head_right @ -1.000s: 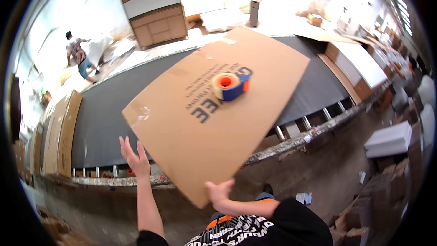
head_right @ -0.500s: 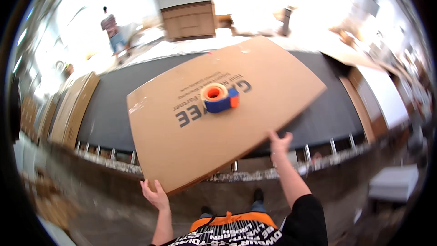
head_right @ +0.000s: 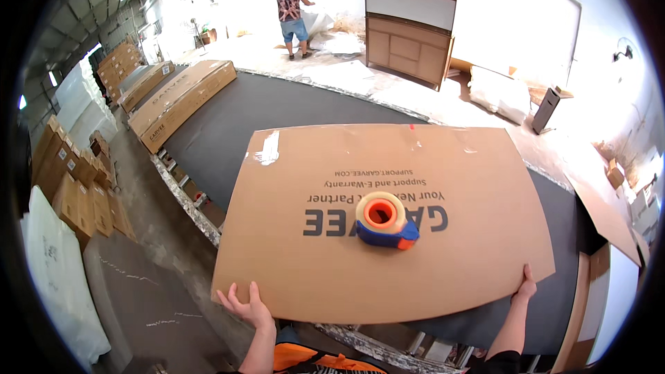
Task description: The person seals large cardboard boxes on a packing line using a tape dispenser, moving along the boxes to apply tape to the edges and folds, and then prepares the next box by placing a white foam board inside.
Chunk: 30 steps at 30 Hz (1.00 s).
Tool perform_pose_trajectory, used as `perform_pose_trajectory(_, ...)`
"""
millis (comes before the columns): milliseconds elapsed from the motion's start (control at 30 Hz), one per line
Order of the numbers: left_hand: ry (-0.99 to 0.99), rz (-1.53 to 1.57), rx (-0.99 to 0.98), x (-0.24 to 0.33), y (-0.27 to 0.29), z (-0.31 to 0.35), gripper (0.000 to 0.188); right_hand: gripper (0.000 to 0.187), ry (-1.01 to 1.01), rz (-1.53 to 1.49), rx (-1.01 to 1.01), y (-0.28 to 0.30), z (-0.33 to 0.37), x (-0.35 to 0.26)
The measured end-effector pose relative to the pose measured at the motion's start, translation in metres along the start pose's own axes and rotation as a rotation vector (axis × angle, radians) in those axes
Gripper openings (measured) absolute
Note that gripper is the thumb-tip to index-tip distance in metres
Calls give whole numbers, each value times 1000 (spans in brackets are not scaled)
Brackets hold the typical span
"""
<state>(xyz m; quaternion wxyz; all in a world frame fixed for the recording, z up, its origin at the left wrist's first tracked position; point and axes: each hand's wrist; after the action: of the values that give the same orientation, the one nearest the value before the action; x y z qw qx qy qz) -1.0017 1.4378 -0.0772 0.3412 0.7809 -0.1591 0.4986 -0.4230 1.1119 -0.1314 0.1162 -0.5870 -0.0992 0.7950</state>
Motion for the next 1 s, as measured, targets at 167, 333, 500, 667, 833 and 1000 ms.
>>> perform_pose_trajectory(167,-33,59,-57,-6,-19,-19,38,49,-135,19,-42,24,-3,-9)
perform_pose_trajectory(333,-220,79,-201,-1,-100,-109,32,50,78,17,119,29,69,35)
perform_pose_trajectory(500,-326,145,-418,16,-266,-247,32,52,69,-25,257,-21,246,105)
perform_pose_trajectory(667,-514,-72,-670,63,-418,-336,52,48,62,-131,412,-207,474,176)
perform_pose_trajectory(833,-927,-329,-765,55,-361,-249,64,37,-366,474,3,-247,562,160)
perform_pose_trajectory(1000,-1237,-207,-842,32,-221,-154,66,24,456,1337,-284,-206,497,81)
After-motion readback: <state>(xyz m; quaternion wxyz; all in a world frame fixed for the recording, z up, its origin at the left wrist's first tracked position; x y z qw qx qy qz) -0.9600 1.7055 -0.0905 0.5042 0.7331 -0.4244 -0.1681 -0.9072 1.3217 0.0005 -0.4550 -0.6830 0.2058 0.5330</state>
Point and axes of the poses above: each hand's wrist, its own z-axis away from the middle knuckle, its own y-axis out of the back of the hand, x = y × z, and after that the axes turned 4 degrees about x, right-handed
